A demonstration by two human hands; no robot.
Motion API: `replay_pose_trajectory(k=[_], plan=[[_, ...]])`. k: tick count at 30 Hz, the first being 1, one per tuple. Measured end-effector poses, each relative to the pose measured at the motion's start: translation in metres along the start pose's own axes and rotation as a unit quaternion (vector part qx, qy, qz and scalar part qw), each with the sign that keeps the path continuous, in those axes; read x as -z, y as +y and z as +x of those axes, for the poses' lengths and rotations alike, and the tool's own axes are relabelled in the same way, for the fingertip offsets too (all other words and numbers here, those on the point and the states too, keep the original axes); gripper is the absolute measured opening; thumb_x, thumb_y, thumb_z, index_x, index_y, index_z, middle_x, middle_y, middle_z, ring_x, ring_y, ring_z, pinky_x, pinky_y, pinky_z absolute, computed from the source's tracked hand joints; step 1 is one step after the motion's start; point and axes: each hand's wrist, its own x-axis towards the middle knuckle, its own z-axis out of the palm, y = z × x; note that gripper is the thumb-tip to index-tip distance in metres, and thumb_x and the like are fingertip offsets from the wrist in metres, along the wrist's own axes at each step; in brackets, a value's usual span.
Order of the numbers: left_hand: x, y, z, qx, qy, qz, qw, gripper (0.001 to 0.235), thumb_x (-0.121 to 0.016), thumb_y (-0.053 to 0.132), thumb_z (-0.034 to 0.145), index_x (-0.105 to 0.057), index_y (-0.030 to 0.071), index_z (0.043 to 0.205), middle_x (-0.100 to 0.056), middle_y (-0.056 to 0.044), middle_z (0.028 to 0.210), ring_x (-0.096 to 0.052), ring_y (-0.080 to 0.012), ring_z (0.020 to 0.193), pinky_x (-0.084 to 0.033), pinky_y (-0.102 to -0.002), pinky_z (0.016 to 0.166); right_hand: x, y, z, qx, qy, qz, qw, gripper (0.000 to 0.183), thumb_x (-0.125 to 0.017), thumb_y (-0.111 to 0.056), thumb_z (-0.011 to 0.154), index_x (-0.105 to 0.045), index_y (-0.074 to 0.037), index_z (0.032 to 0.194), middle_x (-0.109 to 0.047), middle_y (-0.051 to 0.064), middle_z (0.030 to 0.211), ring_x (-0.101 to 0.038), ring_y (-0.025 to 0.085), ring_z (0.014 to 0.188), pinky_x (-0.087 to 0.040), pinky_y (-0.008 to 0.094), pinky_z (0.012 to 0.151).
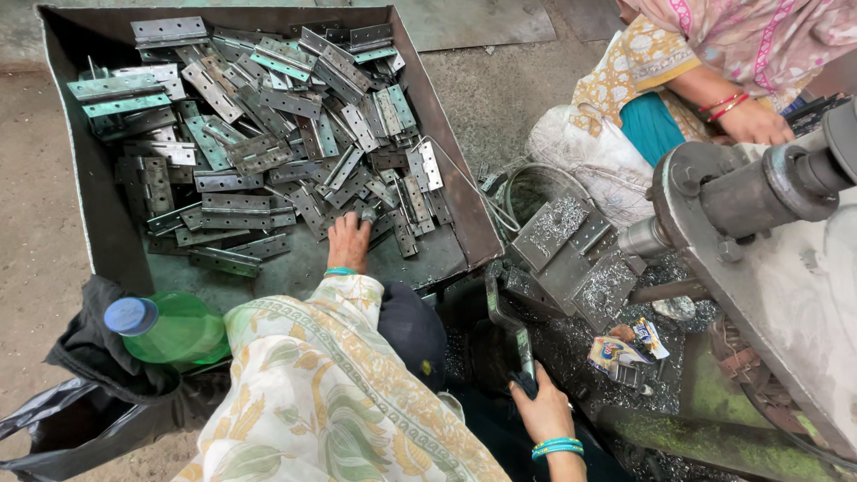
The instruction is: The person picks up metal hinge pieces from a bin and places them one at a time into a drilling machine to create holes before placing them in a separate bucket.
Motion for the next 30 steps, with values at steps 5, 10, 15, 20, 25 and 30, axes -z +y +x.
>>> replay_pose_trajectory(k=[5,10,15,20,25,30], plan=[[-0.003,0.002,-0.008,0.022,0.002,-0.024,0.999,0.042,-0.071,0.010,0.071,-0.069,0.007,0.113,-0.065,-0.018,0.106,-0.061,-0.0406,0.100,-0.051,-0.053,0.086,0.002,-0.003,-0.003,-0.006,-0.010,-0.005,1.000,0.071,-0.070,-0.044,0.081,-0.054,-0.017,0.145,-0.074,0.027,0.107,-0.070,0.044,0.107,-0.054,0.047,0.095],[0.001,0.009,0.008,0.095,0.055,-0.141,0.984,0.045,-0.072,0.007,0.069,-0.069,0.005,0.113,-0.066,-0.021,0.102,-0.063,-0.0426,0.096,-0.052,-0.052,0.084,0.005,-0.005,-0.005,-0.011,-0.021,0.011,1.000,0.072,-0.070,-0.042,0.081,-0.053,-0.018,0.146,-0.075,0.026,0.106,-0.071,0.043,0.106,-0.055,0.047,0.095],[0.057,0.037,0.030,0.096,0.138,-0.300,0.939,0.041,-0.074,0.006,0.065,-0.067,0.002,0.105,-0.066,-0.023,0.093,-0.064,-0.0452,0.089,-0.052,-0.053,0.080,0.003,-0.002,-0.004,-0.021,-0.024,-0.004,0.999,0.075,-0.071,-0.046,0.082,-0.048,-0.020,0.149,-0.074,0.024,0.110,-0.070,0.043,0.105,-0.057,0.050,0.092],[0.193,0.125,0.021,-0.108,0.158,-0.359,0.913,0.041,-0.069,-0.003,0.071,-0.066,0.003,0.111,-0.064,-0.021,0.091,-0.063,-0.0445,0.089,-0.051,-0.052,0.078,0.000,0.001,-0.005,-0.031,-0.029,0.012,0.999,0.078,-0.070,-0.046,0.083,-0.042,-0.020,0.151,-0.073,0.020,0.114,-0.071,0.043,0.104,-0.058,0.050,0.090],[0.243,0.244,-0.006,-0.336,0.152,-0.373,0.851,0.045,-0.060,-0.009,0.068,-0.064,0.002,0.112,-0.060,-0.017,0.103,-0.057,-0.0395,0.101,-0.051,-0.047,0.089,0.000,0.004,-0.008,-0.011,-0.013,0.023,1.000,0.079,-0.073,-0.044,0.083,-0.042,-0.016,0.150,-0.071,0.023,0.115,-0.069,0.043,0.105,-0.057,0.050,0.090],[0.172,0.314,-0.043,-0.501,0.079,-0.110,0.855,0.031,-0.060,0.012,0.086,-0.068,0.008,0.116,-0.056,-0.011,0.105,-0.055,-0.0297,0.103,-0.049,-0.043,0.085,0.003,0.005,-0.007,-0.023,-0.024,0.047,0.998,0.076,-0.073,-0.039,0.083,-0.043,-0.018,0.150,-0.072,0.023,0.112,-0.069,0.043,0.104,-0.057,0.051,0.089]])
